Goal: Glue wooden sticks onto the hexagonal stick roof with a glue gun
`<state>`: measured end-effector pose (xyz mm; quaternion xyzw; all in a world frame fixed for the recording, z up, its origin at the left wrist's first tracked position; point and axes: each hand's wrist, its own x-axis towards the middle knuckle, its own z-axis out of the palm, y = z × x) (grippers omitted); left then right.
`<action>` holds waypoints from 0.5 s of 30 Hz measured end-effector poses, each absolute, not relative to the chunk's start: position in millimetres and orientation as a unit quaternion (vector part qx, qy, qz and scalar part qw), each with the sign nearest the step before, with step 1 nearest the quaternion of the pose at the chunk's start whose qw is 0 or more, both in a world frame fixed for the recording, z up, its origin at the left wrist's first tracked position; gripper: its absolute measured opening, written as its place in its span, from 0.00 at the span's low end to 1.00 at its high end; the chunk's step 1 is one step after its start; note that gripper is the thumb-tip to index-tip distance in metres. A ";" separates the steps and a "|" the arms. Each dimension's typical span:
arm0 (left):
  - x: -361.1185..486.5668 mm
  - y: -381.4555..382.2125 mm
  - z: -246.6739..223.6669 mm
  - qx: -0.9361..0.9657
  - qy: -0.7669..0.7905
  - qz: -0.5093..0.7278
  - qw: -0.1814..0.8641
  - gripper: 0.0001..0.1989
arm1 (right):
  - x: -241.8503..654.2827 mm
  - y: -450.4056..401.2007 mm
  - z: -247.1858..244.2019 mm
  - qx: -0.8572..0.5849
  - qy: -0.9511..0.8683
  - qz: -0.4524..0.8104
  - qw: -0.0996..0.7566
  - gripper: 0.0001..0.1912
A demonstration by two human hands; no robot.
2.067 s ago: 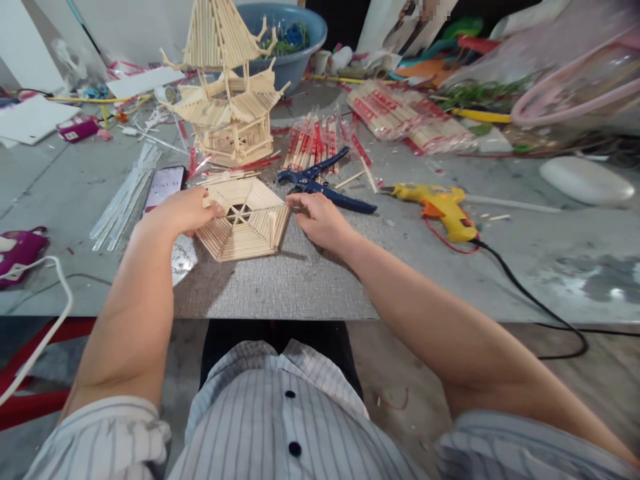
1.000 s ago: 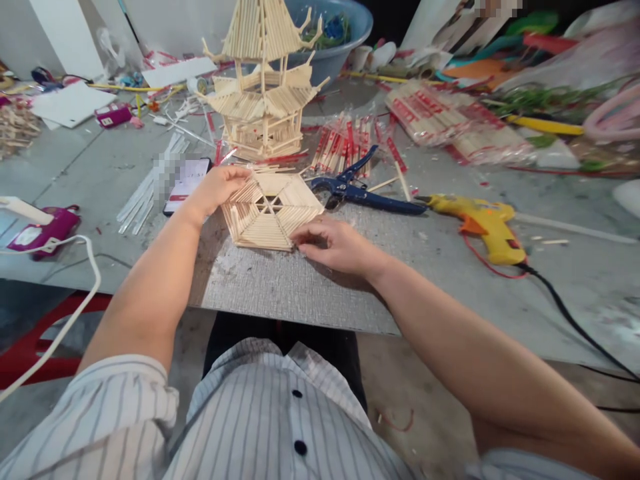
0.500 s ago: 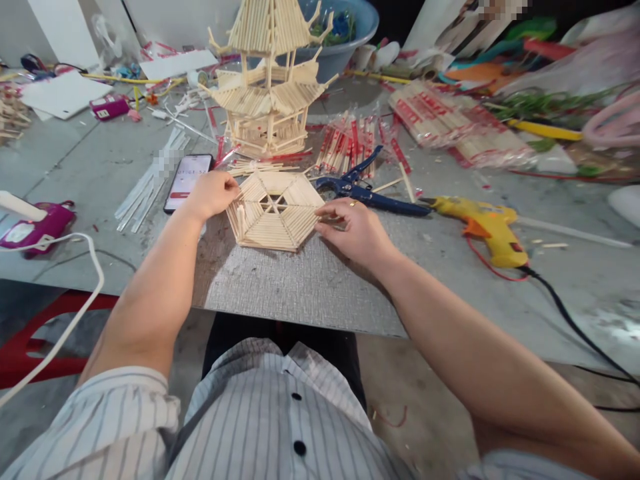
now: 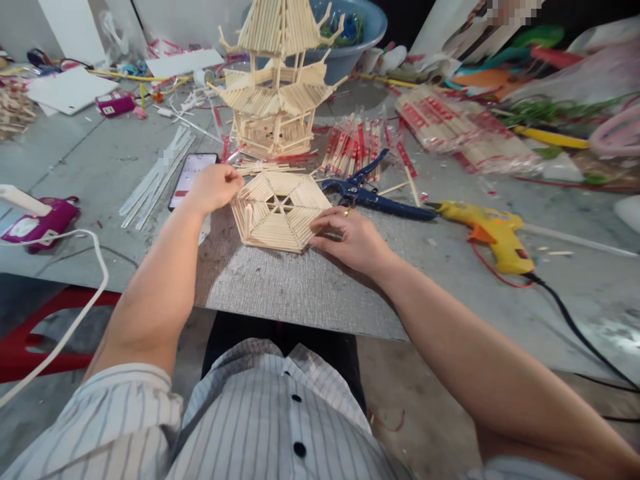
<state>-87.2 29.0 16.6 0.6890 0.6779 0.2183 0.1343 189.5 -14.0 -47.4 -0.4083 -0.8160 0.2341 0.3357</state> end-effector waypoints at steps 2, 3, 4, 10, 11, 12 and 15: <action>-89.2 19.4 31.0 0.690 0.652 0.283 0.138 0.17 | 189.1 -14.1 -46.5 -0.410 -0.811 0.249 0.335 0.06; -89.5 13.7 38.3 0.702 0.623 0.303 0.161 0.19 | 189.0 -14.1 -45.9 -0.409 -0.811 0.251 0.335 0.05; -88.9 8.0 44.9 0.722 0.588 0.301 0.206 0.19 | 188.9 -14.1 -45.4 -0.409 -0.811 0.250 0.337 0.04; -75.8 -13.6 60.1 0.788 0.505 0.182 0.300 0.14 | 189.6 -15.0 -46.2 -0.409 -0.812 0.241 0.340 0.04; -74.1 -14.6 59.8 0.796 0.499 0.177 0.295 0.12 | 189.8 -15.1 -46.8 -0.411 -0.811 0.240 0.339 0.04; -72.9 -15.0 59.3 0.803 0.487 0.179 0.293 0.10 | 190.1 -15.1 -47.4 -0.413 -0.811 0.239 0.339 0.04; -71.8 -15.4 59.0 0.819 0.462 0.181 0.287 0.09 | 190.6 -15.1 -48.9 -0.418 -0.808 0.241 0.339 0.05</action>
